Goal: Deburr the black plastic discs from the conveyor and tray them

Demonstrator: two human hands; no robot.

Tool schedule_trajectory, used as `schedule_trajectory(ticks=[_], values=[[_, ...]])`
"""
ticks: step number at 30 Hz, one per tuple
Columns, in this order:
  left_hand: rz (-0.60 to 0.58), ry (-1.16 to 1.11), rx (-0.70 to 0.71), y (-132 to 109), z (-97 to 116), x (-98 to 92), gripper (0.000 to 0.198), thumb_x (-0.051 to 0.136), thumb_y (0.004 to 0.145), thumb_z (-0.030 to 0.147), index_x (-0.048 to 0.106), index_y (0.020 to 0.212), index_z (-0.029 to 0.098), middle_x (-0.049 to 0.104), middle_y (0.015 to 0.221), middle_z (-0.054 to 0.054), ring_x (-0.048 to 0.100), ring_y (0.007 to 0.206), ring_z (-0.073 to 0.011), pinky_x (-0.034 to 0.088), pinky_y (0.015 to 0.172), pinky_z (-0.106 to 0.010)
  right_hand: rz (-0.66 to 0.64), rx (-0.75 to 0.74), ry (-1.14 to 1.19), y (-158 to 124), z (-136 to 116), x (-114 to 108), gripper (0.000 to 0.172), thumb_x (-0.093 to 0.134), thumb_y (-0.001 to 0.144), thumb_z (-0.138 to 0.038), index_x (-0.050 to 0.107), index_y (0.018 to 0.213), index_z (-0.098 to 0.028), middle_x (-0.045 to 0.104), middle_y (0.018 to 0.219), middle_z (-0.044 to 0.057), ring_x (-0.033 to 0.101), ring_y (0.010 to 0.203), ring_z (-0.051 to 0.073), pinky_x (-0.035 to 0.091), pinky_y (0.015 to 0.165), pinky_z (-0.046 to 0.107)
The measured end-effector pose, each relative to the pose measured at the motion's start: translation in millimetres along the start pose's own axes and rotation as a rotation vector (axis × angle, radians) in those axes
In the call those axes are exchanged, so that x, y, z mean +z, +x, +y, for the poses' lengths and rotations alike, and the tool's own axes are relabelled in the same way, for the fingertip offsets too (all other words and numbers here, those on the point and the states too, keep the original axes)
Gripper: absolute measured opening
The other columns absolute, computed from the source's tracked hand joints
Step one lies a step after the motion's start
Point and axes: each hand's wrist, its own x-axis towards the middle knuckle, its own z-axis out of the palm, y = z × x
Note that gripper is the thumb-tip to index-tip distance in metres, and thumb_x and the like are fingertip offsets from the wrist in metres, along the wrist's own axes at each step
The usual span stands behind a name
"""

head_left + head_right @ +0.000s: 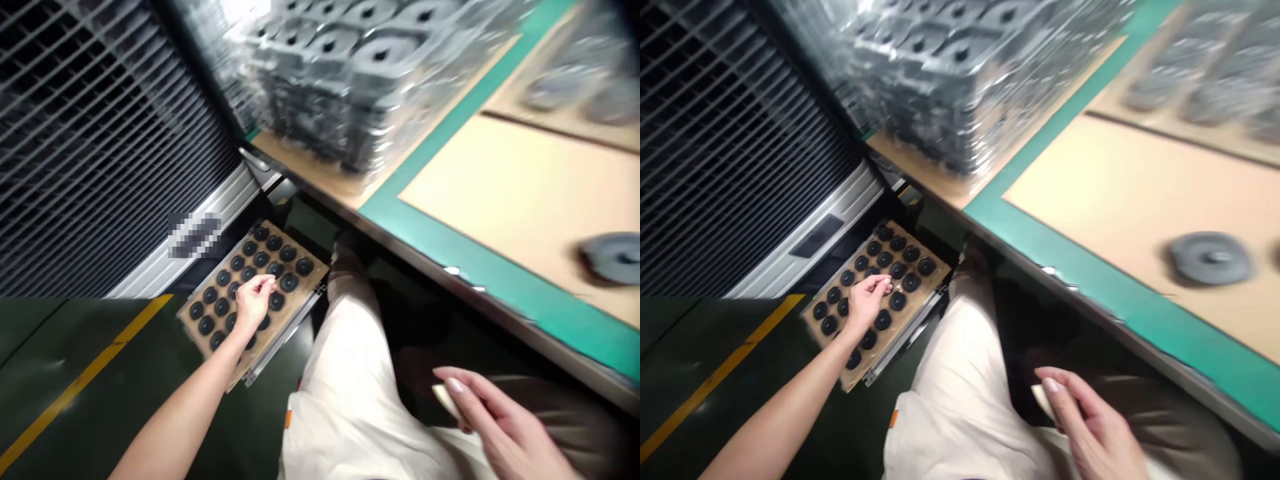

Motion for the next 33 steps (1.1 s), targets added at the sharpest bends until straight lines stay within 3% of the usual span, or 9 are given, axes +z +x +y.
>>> schedule_trajectory(ticks=[6,9,12,15,18,22,26,30,33], values=[[-0.270,-0.237,0.448,-53,186,89.9,0.023,0.070,0.093,0.042,0.082,0.090,0.023,0.078,0.080,-0.004,0.072,0.074,-0.0195,0.056,0.074,-0.029,0.069,0.064,0.189,-43,-12,-21,0.057,0.057,0.096,-0.073,0.074,0.101,-0.019,0.069,0.082,0.005,0.063,0.069,0.021,0.050,0.057,0.025],[-0.403,-0.261,0.661,-73,263,133.1,0.022,0.071,0.091,0.040,0.082,0.102,0.025,0.079,0.100,-0.006,0.073,0.088,-0.0220,0.056,0.085,-0.031,0.148,0.074,0.180,-63,5,-37,0.061,0.049,0.097,-0.077,0.073,0.097,-0.021,0.067,0.079,0.004,0.064,0.072,0.022,0.052,0.061,0.026],[-0.516,-0.202,0.804,-81,316,184.0,0.054,0.083,0.080,0.036,0.072,0.132,0.026,0.070,0.134,-0.008,0.065,0.122,-0.0283,0.048,0.110,-0.037,0.223,0.098,0.156,-86,29,-60,0.059,0.046,0.098,-0.076,0.074,0.097,-0.024,0.068,0.079,0.002,0.064,0.071,0.022,0.054,0.066,0.027],[-0.612,-0.104,0.855,-79,344,225.2,0.075,0.091,0.063,0.024,0.070,0.135,0.023,0.065,0.141,-0.010,0.053,0.138,-0.0355,0.035,0.123,-0.045,0.327,0.127,0.203,-109,53,-79,0.056,0.047,0.097,-0.075,0.074,0.099,-0.026,0.070,0.083,0.002,0.066,0.075,0.023,0.055,0.069,0.027],[-0.647,-0.031,0.816,-79,355,237.9,0.057,0.086,0.064,0.017,0.077,0.120,0.025,0.068,0.130,-0.009,0.057,0.132,-0.0378,0.035,0.123,-0.051,0.466,0.141,0.261,-128,76,-90,0.054,0.051,0.096,-0.074,0.075,0.096,-0.025,0.072,0.085,0.002,0.068,0.075,0.023,0.056,0.070,0.027],[-0.652,-0.074,0.665,-111,348,216.7,0.059,0.081,0.076,0.031,0.069,0.133,0.029,0.063,0.131,-0.008,0.061,0.128,-0.0342,0.040,0.120,-0.050,0.540,0.105,0.267,-139,86,-91,0.048,0.054,0.099,-0.068,0.076,0.103,-0.025,0.074,0.092,0.003,0.071,0.079,0.025,0.058,0.068,0.028],[-0.845,-0.209,0.364,-189,298,185.2,0.055,0.063,0.092,0.053,0.059,0.138,0.022,0.070,0.111,-0.009,0.076,0.101,-0.0287,0.061,0.091,-0.044,0.489,-0.179,0.191,-134,66,-81,0.033,0.050,0.108,-0.046,0.072,0.121,-0.025,0.072,0.106,0.006,0.071,0.094,0.024,0.058,0.081,0.030],[-0.950,-0.425,-0.106,-261,237,158.4,0.043,0.059,0.095,0.058,0.057,0.120,0.022,0.075,0.102,-0.010,0.076,0.093,-0.0232,0.060,0.080,-0.034,0.403,-0.426,-0.037,-129,37,-65,0.028,0.052,0.109,-0.032,0.065,0.131,-0.021,0.068,0.098,0.007,0.067,0.084,0.023,0.052,0.076,0.031],[-0.925,-0.590,-0.417,-282,208,139.8,0.040,0.069,0.090,0.057,0.062,0.108,0.022,0.075,0.099,-0.007,0.073,0.084,-0.0175,0.056,0.078,-0.028,0.376,-0.458,-0.141,-130,24,-54,0.021,0.055,0.108,-0.032,0.068,0.117,-0.018,0.066,0.092,0.007,0.063,0.080,0.022,0.046,0.074,0.031]])
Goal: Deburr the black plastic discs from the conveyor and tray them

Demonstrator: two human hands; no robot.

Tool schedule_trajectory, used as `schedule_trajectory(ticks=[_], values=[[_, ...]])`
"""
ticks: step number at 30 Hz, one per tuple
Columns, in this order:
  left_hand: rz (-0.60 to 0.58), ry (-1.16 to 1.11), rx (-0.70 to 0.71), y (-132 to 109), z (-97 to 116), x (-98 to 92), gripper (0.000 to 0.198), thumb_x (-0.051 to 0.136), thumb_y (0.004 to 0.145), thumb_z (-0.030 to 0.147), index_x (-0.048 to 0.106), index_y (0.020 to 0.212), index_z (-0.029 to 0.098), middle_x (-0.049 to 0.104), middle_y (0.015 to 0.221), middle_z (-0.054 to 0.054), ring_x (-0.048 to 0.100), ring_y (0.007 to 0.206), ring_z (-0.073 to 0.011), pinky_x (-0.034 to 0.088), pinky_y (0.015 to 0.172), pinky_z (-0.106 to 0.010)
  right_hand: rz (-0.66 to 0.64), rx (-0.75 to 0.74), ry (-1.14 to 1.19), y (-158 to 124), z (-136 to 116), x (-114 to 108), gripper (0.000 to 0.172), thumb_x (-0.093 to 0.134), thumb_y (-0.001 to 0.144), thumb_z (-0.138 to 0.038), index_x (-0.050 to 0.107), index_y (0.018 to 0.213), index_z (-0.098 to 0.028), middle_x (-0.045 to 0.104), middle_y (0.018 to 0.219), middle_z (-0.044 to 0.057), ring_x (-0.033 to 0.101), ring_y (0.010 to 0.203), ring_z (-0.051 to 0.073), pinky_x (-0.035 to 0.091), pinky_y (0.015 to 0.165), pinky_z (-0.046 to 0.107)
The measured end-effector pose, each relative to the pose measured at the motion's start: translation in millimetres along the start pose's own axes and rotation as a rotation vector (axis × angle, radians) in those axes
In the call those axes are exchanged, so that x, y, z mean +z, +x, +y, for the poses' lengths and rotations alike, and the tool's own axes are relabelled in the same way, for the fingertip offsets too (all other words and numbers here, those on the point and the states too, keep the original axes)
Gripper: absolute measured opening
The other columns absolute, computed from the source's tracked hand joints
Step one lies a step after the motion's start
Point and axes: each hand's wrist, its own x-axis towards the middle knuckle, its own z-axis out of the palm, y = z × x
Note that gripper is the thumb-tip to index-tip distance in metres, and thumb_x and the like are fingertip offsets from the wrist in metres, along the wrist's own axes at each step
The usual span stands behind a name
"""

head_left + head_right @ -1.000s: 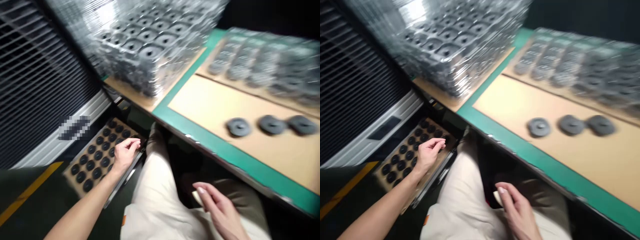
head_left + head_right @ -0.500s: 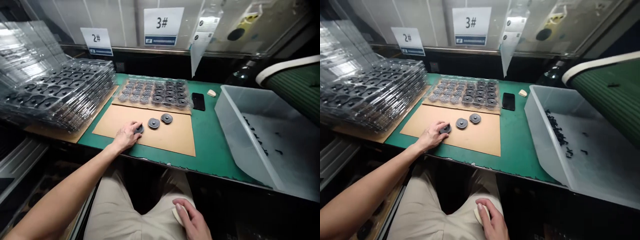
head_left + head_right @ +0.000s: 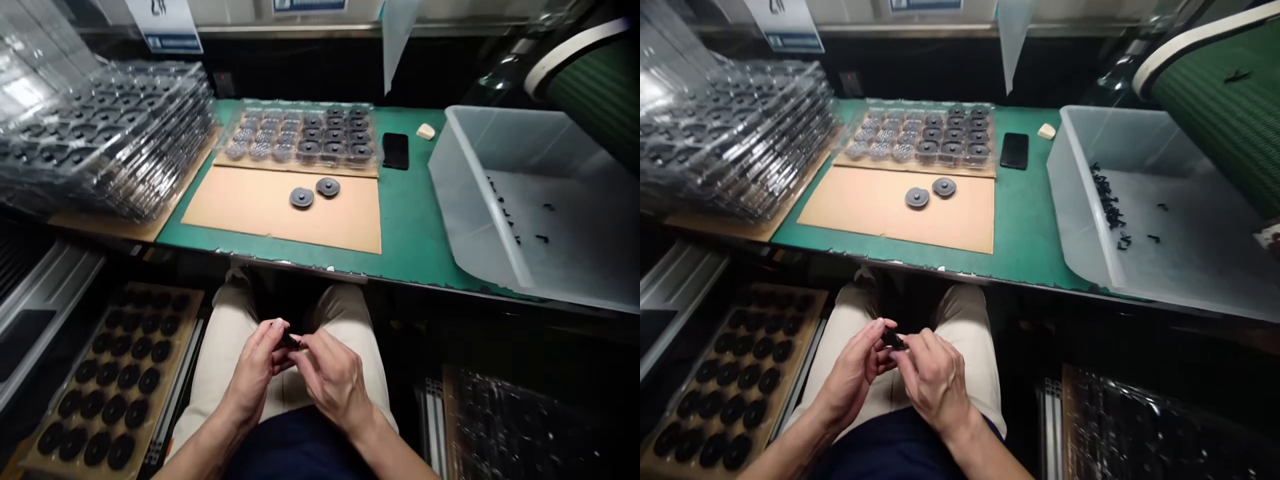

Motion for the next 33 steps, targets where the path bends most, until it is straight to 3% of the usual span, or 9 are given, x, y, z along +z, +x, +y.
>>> schedule_trajectory(ticks=[4,8,11,15,18,22,25,28,33], values=[[-0.025,-0.052,-0.104,-16,-7,-29.1,0.047,0.067,0.090,0.063,0.071,0.103,0.019,0.076,0.106,-0.012,0.073,0.090,-0.0238,0.057,0.083,-0.036,-0.103,0.035,0.069,1,-14,5,0.024,0.051,0.108,-0.034,0.068,0.102,-0.019,0.061,0.084,0.005,0.055,0.071,0.018,0.040,0.069,0.029],[-0.035,-0.083,-0.001,-32,-2,-55.0,0.048,0.068,0.091,0.056,0.072,0.129,0.026,0.067,0.141,-0.012,0.065,0.125,-0.0286,0.055,0.098,-0.037,-0.331,0.420,0.500,7,-26,9,0.044,0.055,0.105,-0.052,0.058,0.078,-0.018,0.048,0.065,-0.002,0.043,0.058,0.012,0.033,0.056,0.024],[-0.186,-0.064,0.101,-41,3,-69.4,0.056,0.079,0.087,0.041,0.067,0.140,0.028,0.063,0.148,-0.012,0.054,0.141,-0.0317,0.045,0.115,-0.039,-0.468,0.712,0.891,9,-34,14,0.053,0.062,0.097,-0.065,0.054,0.075,-0.017,0.045,0.059,-0.005,0.037,0.048,0.009,0.030,0.045,0.020],[-0.329,-0.005,0.177,-43,3,-81.8,0.066,0.084,0.084,0.032,0.061,0.145,0.027,0.062,0.148,-0.014,0.056,0.139,-0.0337,0.045,0.116,-0.041,-0.527,0.804,1.110,13,-46,18,0.051,0.068,0.093,-0.065,0.058,0.083,-0.016,0.045,0.053,-0.006,0.033,0.038,0.007,0.033,0.037,0.018],[-0.296,-0.090,0.225,-41,2,-83.3,0.071,0.089,0.079,0.033,0.061,0.144,0.025,0.066,0.143,-0.015,0.059,0.136,-0.0322,0.047,0.113,-0.036,-0.484,0.784,1.123,21,-49,17,0.051,0.068,0.094,-0.065,0.061,0.087,-0.015,0.045,0.055,-0.007,0.032,0.037,0.006,0.033,0.035,0.017],[-0.198,-0.272,0.231,-41,8,-79.5,0.068,0.088,0.079,0.039,0.063,0.140,0.024,0.066,0.142,-0.014,0.064,0.130,-0.0301,0.050,0.111,-0.036,-0.154,0.627,0.828,34,-44,10,0.043,0.067,0.098,-0.058,0.065,0.112,-0.017,0.054,0.070,-0.004,0.046,0.052,0.009,0.042,0.045,0.018],[-0.165,-0.322,0.239,-41,15,-77.8,0.066,0.087,0.079,0.041,0.064,0.137,0.021,0.068,0.139,-0.015,0.067,0.125,-0.0293,0.053,0.109,-0.036,-0.038,0.467,0.611,39,-45,0,0.044,0.066,0.102,-0.048,0.058,0.136,-0.023,0.063,0.092,0.001,0.056,0.071,0.013,0.050,0.060,0.022],[-0.136,-0.303,0.262,-41,20,-76.5,0.065,0.089,0.077,0.040,0.065,0.135,0.021,0.068,0.137,-0.015,0.068,0.124,-0.0280,0.054,0.108,-0.032,-0.037,0.362,0.536,40,-61,-11,0.044,0.066,0.102,-0.039,0.055,0.142,-0.024,0.065,0.109,0.005,0.060,0.082,0.016,0.051,0.067,0.024],[-0.096,-0.184,0.387,-44,24,-73.3,0.068,0.095,0.069,0.035,0.069,0.131,0.024,0.067,0.136,-0.009,0.069,0.119,-0.0256,0.054,0.104,-0.027,-0.199,0.066,0.432,41,-89,-21,0.014,0.061,0.104,-0.026,0.065,0.116,-0.020,0.063,0.097,0.003,0.058,0.080,0.015,0.046,0.074,0.028]])
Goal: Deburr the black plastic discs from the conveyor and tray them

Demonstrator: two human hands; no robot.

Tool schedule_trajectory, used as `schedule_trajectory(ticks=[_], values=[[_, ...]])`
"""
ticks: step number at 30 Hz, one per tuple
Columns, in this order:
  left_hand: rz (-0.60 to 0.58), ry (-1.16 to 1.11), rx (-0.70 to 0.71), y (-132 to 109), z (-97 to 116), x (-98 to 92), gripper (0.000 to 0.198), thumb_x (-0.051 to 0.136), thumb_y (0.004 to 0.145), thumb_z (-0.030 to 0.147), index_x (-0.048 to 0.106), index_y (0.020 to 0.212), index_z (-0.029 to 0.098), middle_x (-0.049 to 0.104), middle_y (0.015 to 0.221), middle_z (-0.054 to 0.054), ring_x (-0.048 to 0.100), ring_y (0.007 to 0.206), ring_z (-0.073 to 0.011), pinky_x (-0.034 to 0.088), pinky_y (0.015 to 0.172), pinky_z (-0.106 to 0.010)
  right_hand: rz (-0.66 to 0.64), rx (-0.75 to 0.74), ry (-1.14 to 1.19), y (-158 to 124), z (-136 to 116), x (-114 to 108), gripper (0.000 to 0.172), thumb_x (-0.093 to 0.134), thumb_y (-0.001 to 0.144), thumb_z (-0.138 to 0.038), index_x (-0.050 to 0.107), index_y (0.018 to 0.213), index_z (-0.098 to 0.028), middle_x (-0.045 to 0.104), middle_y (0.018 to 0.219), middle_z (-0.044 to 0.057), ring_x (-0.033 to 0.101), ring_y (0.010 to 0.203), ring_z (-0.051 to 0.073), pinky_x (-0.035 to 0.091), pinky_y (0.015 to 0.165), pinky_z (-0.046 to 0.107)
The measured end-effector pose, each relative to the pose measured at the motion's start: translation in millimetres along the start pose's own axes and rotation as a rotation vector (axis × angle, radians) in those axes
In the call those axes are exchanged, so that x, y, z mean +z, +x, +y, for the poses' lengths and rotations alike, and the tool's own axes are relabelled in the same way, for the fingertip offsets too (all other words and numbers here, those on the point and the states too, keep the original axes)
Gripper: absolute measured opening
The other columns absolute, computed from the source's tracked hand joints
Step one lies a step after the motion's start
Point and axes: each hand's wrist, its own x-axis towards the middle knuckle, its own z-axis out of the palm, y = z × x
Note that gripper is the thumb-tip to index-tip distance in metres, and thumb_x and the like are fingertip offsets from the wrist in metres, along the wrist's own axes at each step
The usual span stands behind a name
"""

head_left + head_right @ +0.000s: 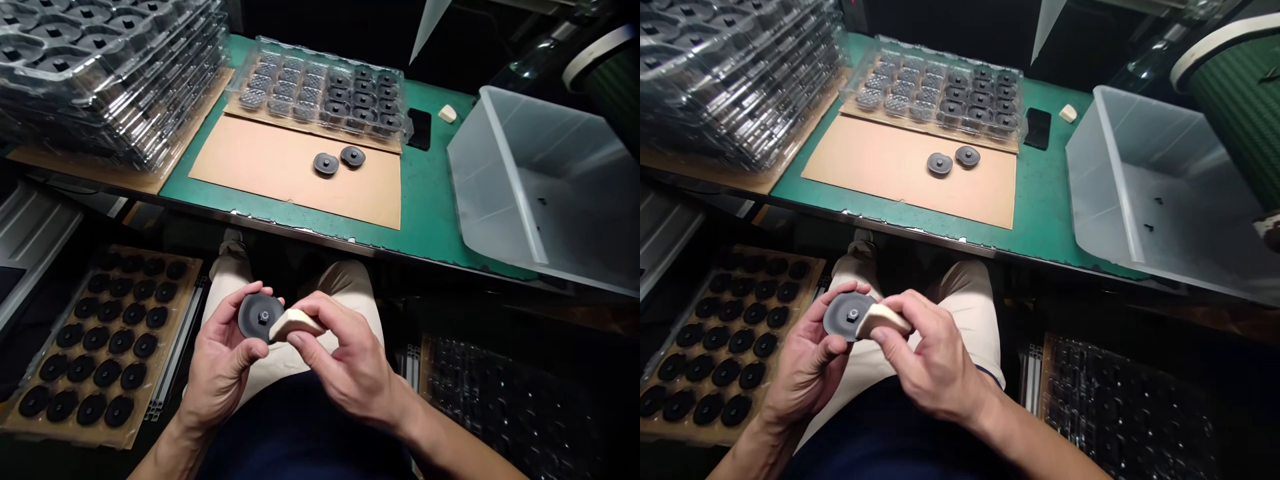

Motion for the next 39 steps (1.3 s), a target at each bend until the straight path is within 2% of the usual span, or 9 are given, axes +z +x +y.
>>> schedule_trajectory(ticks=[2,4,8,13,19,24,28,34,39], values=[[-0.006,0.052,0.012,-1,1,0.2,0.072,0.096,0.068,0.035,0.068,0.133,0.025,0.069,0.133,-0.008,0.068,0.118,-0.0243,0.053,0.104,-0.026,0.001,-0.106,-0.129,1,-4,-1,0.009,0.059,0.104,-0.021,0.066,0.109,-0.018,0.060,0.094,0.003,0.055,0.080,0.015,0.044,0.074,0.030],[-0.002,0.067,-0.003,-3,2,-0.2,0.075,0.096,0.067,0.036,0.068,0.136,0.026,0.071,0.129,-0.007,0.068,0.117,-0.0219,0.052,0.104,-0.022,0.029,-0.114,-0.208,3,-5,-4,0.009,0.056,0.104,-0.019,0.065,0.107,-0.018,0.057,0.091,0.003,0.052,0.077,0.015,0.042,0.072,0.030],[0.020,-0.033,-0.073,-7,3,0.4,0.067,0.091,0.073,0.044,0.071,0.135,0.028,0.077,0.119,-0.006,0.070,0.115,-0.0199,0.052,0.102,-0.018,-0.124,-0.065,-0.160,8,-3,-10,0.006,0.057,0.104,-0.021,0.062,0.102,-0.018,0.053,0.081,0.000,0.048,0.069,0.014,0.040,0.064,0.029],[0.030,-0.113,-0.231,-11,-1,2.1,0.053,0.074,0.089,0.053,0.074,0.131,0.022,0.077,0.121,-0.010,0.073,0.088,-0.0165,0.060,0.088,-0.022,-0.025,-0.303,-0.379,15,2,-10,0.016,0.052,0.103,-0.014,0.063,0.115,-0.016,0.060,0.102,0.008,0.055,0.087,0.020,0.043,0.078,0.034],[0.175,-0.171,-0.240,-7,2,7.5,0.046,0.075,0.090,0.047,0.076,0.127,0.020,0.079,0.111,-0.008,0.074,0.092,-0.0167,0.061,0.082,-0.018,-0.185,-0.137,-0.310,12,-4,-11,0.015,0.051,0.102,-0.018,0.056,0.088,-0.018,0.048,0.079,0.000,0.045,0.069,0.015,0.036,0.064,0.032],[0.140,-0.140,-0.253,-4,3,13.1,0.048,0.074,0.090,0.049,0.076,0.126,0.018,0.079,0.101,-0.008,0.073,0.078,-0.0153,0.062,0.078,-0.021,-0.068,-0.125,-0.435,9,-3,-9,0.012,0.050,0.101,-0.017,0.061,0.097,-0.017,0.052,0.088,0.004,0.047,0.076,0.017,0.036,0.069,0.032],[0.248,-0.167,-0.221,-3,1,13.1,0.045,0.075,0.090,0.046,0.076,0.126,0.019,0.078,0.111,-0.007,0.073,0.091,-0.0142,0.060,0.084,-0.016,-0.187,-0.076,-0.265,8,-5,-8,0.017,0.052,0.100,-0.020,0.054,0.084,-0.019,0.045,0.073,-0.001,0.042,0.065,0.015,0.033,0.062,0.030],[0.068,-0.137,-0.335,-4,1,9.0,0.045,0.069,0.094,0.047,0.075,0.128,0.018,0.077,0.120,-0.010,0.073,0.091,-0.0174,0.062,0.086,-0.023,-0.054,-0.195,-0.465,14,0,-9,0.017,0.051,0.101,-0.016,0.065,0.111,-0.018,0.056,0.094,0.005,0.051,0.080,0.019,0.039,0.073,0.033],[0.175,-0.147,-0.216,-2,1,9.3,0.042,0.072,0.094,0.042,0.073,0.131,0.022,0.077,0.122,-0.007,0.072,0.109,-0.0167,0.056,0.097,-0.019,-0.082,-0.075,-0.379,7,1,-3,0.017,0.049,0.103,-0.021,0.059,0.089,-0.018,0.048,0.078,0.001,0.045,0.068,0.016,0.036,0.064,0.032]])
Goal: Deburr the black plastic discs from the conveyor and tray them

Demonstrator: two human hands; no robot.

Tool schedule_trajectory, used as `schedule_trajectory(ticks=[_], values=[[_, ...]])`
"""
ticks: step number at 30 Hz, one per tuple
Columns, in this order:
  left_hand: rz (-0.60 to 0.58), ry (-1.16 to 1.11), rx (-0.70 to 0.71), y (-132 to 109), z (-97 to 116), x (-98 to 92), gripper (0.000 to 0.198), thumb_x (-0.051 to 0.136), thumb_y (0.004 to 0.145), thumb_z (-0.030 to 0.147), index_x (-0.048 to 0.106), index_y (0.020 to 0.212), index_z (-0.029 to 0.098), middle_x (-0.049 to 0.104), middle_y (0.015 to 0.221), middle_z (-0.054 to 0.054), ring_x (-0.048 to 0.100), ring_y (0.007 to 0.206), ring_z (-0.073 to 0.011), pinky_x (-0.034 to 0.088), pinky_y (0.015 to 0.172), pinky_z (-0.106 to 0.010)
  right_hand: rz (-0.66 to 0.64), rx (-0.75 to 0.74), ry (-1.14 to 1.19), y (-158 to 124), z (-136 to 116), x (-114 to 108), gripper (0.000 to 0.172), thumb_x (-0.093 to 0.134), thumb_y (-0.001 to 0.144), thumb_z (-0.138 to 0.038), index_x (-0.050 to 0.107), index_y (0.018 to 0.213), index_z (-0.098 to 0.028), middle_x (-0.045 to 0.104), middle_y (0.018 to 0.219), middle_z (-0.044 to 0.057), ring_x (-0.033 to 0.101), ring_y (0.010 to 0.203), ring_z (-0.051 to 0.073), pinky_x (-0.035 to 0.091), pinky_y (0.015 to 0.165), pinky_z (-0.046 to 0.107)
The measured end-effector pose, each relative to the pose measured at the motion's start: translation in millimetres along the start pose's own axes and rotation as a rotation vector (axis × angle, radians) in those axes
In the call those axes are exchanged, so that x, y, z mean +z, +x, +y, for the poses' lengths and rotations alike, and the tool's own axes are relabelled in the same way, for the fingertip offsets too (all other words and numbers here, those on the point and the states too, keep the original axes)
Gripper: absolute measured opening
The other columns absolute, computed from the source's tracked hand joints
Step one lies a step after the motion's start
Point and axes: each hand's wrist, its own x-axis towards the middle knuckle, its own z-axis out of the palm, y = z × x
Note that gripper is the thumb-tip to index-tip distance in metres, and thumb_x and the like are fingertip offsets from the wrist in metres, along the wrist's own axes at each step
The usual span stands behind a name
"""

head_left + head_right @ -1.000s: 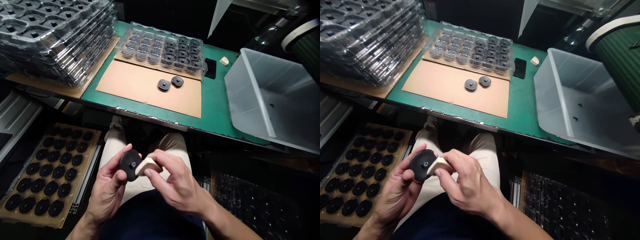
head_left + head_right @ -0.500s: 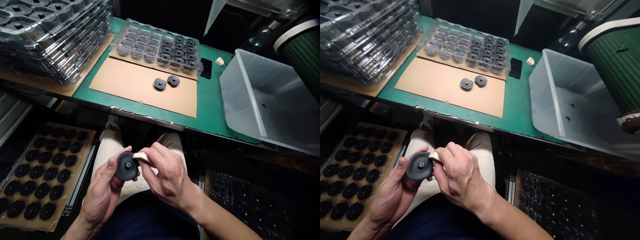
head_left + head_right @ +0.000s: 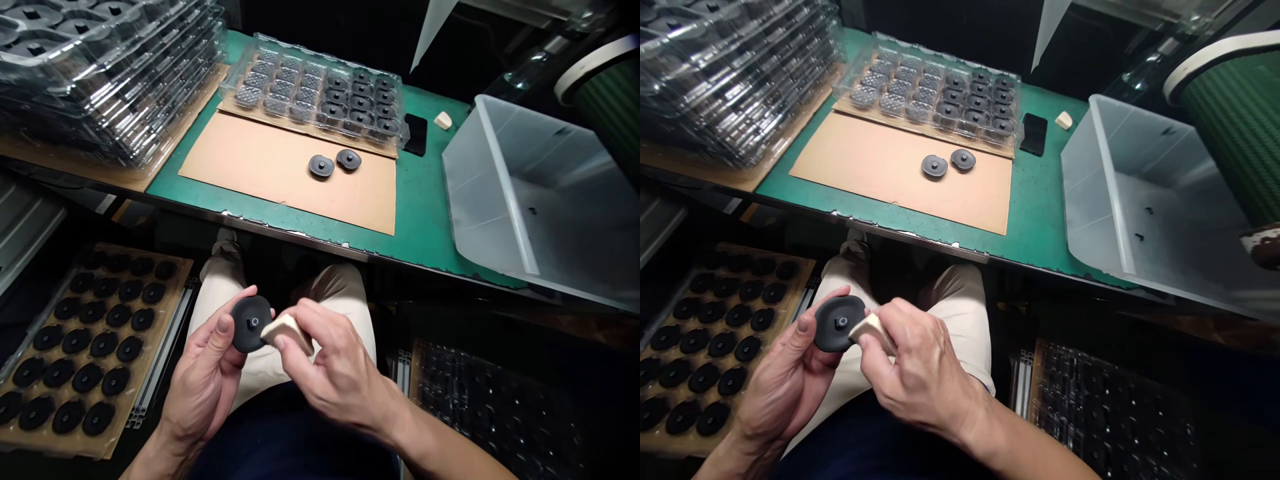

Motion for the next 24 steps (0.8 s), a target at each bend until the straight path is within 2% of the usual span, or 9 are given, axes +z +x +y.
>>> schedule_trajectory(ticks=[2,6,8,11,13,15,19,22,24], values=[[-0.060,0.035,-0.053,1,1,-2.6,0.041,0.069,0.096,0.043,0.074,0.129,0.021,0.078,0.120,-0.008,0.073,0.104,-0.0171,0.059,0.092,-0.019,-0.011,0.003,-0.024,-2,0,-2,0.018,0.048,0.102,-0.020,0.059,0.088,-0.018,0.050,0.079,0.002,0.046,0.069,0.016,0.037,0.065,0.032],[-0.258,0.106,-0.181,3,4,-9.2,0.042,0.060,0.100,0.045,0.074,0.130,0.018,0.076,0.124,-0.012,0.073,0.097,-0.0200,0.061,0.087,-0.026,0.018,-0.251,-0.157,4,3,-9,0.021,0.048,0.103,-0.017,0.066,0.115,-0.017,0.063,0.100,0.008,0.052,0.082,0.021,0.040,0.073,0.036],[-0.264,0.104,-0.156,3,5,-8.8,0.042,0.061,0.100,0.044,0.073,0.131,0.019,0.075,0.126,-0.012,0.073,0.102,-0.0200,0.060,0.090,-0.025,0.051,-0.290,-0.155,6,4,-8,0.020,0.051,0.104,-0.018,0.066,0.118,-0.018,0.064,0.102,0.008,0.053,0.084,0.021,0.040,0.075,0.037],[-0.152,0.092,0.010,3,5,-3.8,0.041,0.073,0.093,0.037,0.073,0.132,0.024,0.075,0.128,-0.008,0.071,0.111,-0.0183,0.057,0.095,-0.020,0.104,-0.066,-0.009,3,-1,1,0.013,0.052,0.104,-0.022,0.062,0.097,-0.017,0.057,0.084,0.004,0.049,0.073,0.017,0.039,0.068,0.034],[-0.087,0.080,0.127,3,3,-1.5,0.044,0.079,0.089,0.032,0.073,0.131,0.027,0.075,0.129,-0.006,0.070,0.117,-0.0190,0.054,0.103,-0.022,0.042,0.102,0.125,0,-5,7,0.021,0.052,0.104,-0.025,0.055,0.084,-0.019,0.049,0.073,0.000,0.044,0.063,0.015,0.034,0.059,0.031],[-0.075,0.076,0.194,2,2,-2.7,0.046,0.082,0.086,0.030,0.073,0.131,0.029,0.074,0.130,-0.005,0.069,0.120,-0.0204,0.052,0.107,-0.026,0.004,0.166,0.186,-2,-7,11,0.024,0.053,0.104,-0.026,0.052,0.080,-0.020,0.048,0.071,-0.002,0.043,0.061,0.014,0.032,0.057,0.030],[-0.145,0.129,0.048,1,2,-10.9,0.041,0.078,0.089,0.035,0.075,0.129,0.024,0.076,0.124,-0.009,0.070,0.116,-0.0228,0.056,0.101,-0.026,0.112,-0.041,0.052,5,-1,5,0.015,0.051,0.106,-0.022,0.063,0.097,-0.018,0.059,0.087,0.005,0.051,0.077,0.018,0.041,0.071,0.033],[-0.282,0.120,-0.152,3,3,-11.6,0.041,0.066,0.097,0.045,0.076,0.127,0.018,0.075,0.123,-0.014,0.070,0.114,-0.0273,0.060,0.095,-0.032,0.041,-0.292,-0.061,12,5,-3,0.021,0.051,0.104,-0.015,0.065,0.119,-0.018,0.064,0.104,0.008,0.055,0.088,0.022,0.044,0.081,0.038],[-0.283,0.062,-0.197,4,4,-8.2,0.043,0.061,0.099,0.049,0.077,0.125,0.018,0.076,0.121,-0.013,0.071,0.109,-0.0248,0.061,0.091,-0.030,0.028,-0.359,-0.121,14,7,-4,0.022,0.053,0.102,-0.015,0.065,0.121,-0.019,0.064,0.108,0.008,0.055,0.091,0.023,0.043,0.083,0.039]])
